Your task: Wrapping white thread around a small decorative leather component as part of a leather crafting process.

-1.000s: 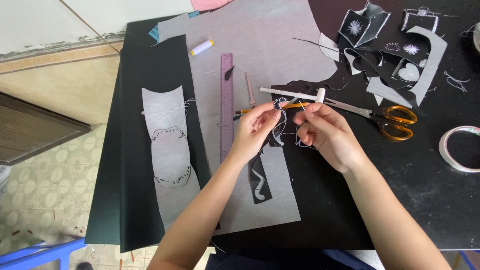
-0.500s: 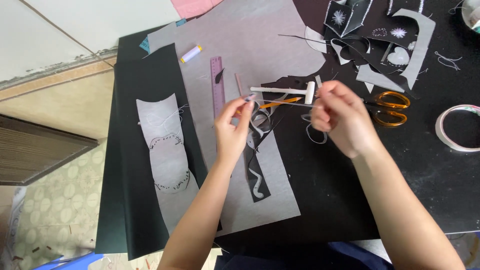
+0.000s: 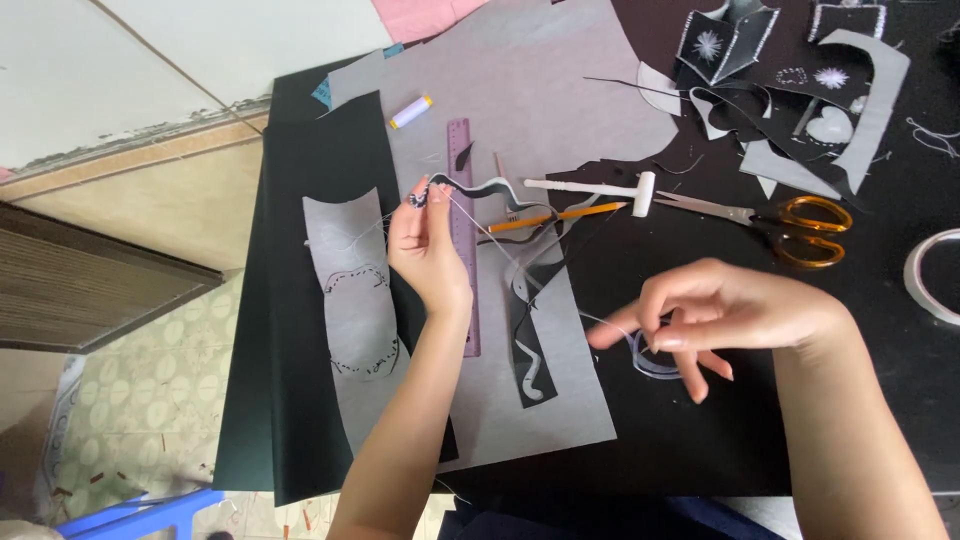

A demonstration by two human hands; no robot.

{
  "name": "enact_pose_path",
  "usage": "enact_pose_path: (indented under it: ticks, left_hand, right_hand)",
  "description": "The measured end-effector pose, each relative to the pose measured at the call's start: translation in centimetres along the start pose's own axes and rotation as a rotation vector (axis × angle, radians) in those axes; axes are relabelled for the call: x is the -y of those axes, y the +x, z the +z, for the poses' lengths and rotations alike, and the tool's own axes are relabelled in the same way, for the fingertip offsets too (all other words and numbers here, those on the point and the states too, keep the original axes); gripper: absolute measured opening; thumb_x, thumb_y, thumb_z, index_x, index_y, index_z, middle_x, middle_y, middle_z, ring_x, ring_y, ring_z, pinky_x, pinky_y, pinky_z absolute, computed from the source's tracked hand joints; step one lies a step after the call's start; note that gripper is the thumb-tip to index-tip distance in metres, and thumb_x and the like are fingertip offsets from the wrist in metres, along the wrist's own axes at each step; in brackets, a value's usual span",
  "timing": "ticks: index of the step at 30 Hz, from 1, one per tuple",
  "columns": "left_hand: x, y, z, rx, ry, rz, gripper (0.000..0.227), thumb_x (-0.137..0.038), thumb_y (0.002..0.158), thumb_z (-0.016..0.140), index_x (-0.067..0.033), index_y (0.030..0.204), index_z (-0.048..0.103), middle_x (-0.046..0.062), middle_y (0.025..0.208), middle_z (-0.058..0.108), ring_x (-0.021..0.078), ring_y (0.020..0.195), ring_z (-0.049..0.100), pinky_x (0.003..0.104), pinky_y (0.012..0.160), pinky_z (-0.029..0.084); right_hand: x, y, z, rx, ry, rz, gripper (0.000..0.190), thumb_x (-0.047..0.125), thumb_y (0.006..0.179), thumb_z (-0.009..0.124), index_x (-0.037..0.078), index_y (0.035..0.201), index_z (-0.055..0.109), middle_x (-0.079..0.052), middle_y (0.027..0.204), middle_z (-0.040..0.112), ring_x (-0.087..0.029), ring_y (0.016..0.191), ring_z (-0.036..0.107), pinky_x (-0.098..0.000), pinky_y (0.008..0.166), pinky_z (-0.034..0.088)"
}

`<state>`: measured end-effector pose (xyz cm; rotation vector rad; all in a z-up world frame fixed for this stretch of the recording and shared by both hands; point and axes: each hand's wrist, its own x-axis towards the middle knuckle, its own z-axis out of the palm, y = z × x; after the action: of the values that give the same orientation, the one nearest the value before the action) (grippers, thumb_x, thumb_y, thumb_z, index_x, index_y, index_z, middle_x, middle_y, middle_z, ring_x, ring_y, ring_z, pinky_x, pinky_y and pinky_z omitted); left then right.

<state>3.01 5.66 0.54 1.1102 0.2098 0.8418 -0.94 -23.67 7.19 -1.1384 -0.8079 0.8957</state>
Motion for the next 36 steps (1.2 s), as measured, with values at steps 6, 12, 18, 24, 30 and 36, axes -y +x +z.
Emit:
enact_pose_path:
  ticks: [6,12,18,24,30,36]
  left_hand:
    - [-0.3,-0.7,0.4,0.084,-0.011,-0.072,0.024,-0.015,0.094,0.072,0.0012,0.111,0.068,0.019,0.099,0.077,0.0278,0.103,0.077,0.039,0.101,0.061]
    - [-1.0,-2.0,0.9,0.234,0.01,-0.175,0.029,-0.018,0.096,0.07,0.0018,0.117,0.068,0.018,0.105,0.075,0.0267,0.106,0.075,0.034,0.1,0.06]
    - [1.2,0.1,-0.3,0.048,-0.16,-0.26,0.02,-0.019,0.09,0.076,-0.016,0.082,0.058,0.01,0.105,0.077,0.0277,0.102,0.076,0.045,0.105,0.057]
    - [-0.5,1.7,-0.6,-0.158,-0.146,-0.239,0.03,-0.026,0.09,0.073,-0.0054,0.107,0.061,0.018,0.106,0.077,0.0263,0.11,0.074,0.041,0.11,0.055]
    - [0.2,1.3,-0.7,-0.147,-0.165,-0.209,0.032,-0.025,0.092,0.07,-0.0009,0.111,0.063,0.025,0.113,0.074,0.0288,0.116,0.072,0.038,0.108,0.056]
    - [0.5,-1.7,0.4,0.152,-0.169,-0.185,0.021,-0.024,0.094,0.074,-0.0062,0.102,0.066,0.021,0.102,0.076,0.0304,0.101,0.076,0.043,0.1,0.06]
  right_hand:
    - [0.2,0.5,0.3,-0.163,-0.216,-0.059,0.008,0.014,0.096,0.061,0.01,0.097,0.069,-0.025,0.152,0.052,-0.011,0.063,0.071,-0.0155,0.035,0.052]
    - [0.3,-0.8,-0.4,-0.247,-0.184,-0.135,0.013,0.014,0.099,0.058,0.006,0.093,0.066,-0.029,0.124,0.07,-0.011,0.048,0.061,-0.0152,0.03,0.044]
    - [1.1,-0.2,-0.6,-0.555,-0.348,0.573,0.019,0.016,0.091,0.068,0.0,0.084,0.074,-0.014,0.105,0.098,-0.028,0.032,0.068,-0.0303,0.025,0.044]
    - [-1.0,-1.6,-2.8,-1.049,-0.406,0.19,0.007,0.017,0.109,0.055,0.01,0.107,0.058,-0.014,0.122,0.074,-0.021,0.072,0.072,-0.0215,0.036,0.036]
    - [-3.7,-3.1,-5.7,-1.576,-0.592,-0.226,0.011,0.012,0.116,0.061,0.022,0.113,0.063,0.004,0.126,0.067,-0.007,0.112,0.064,-0.0195,0.08,0.061]
    - [-2.3,-2.4,-3.4,-0.748,0.139,-0.675,0.017,0.024,0.124,0.053,0.019,0.125,0.069,0.004,0.109,0.078,-0.017,0.096,0.075,-0.0296,0.088,0.061]
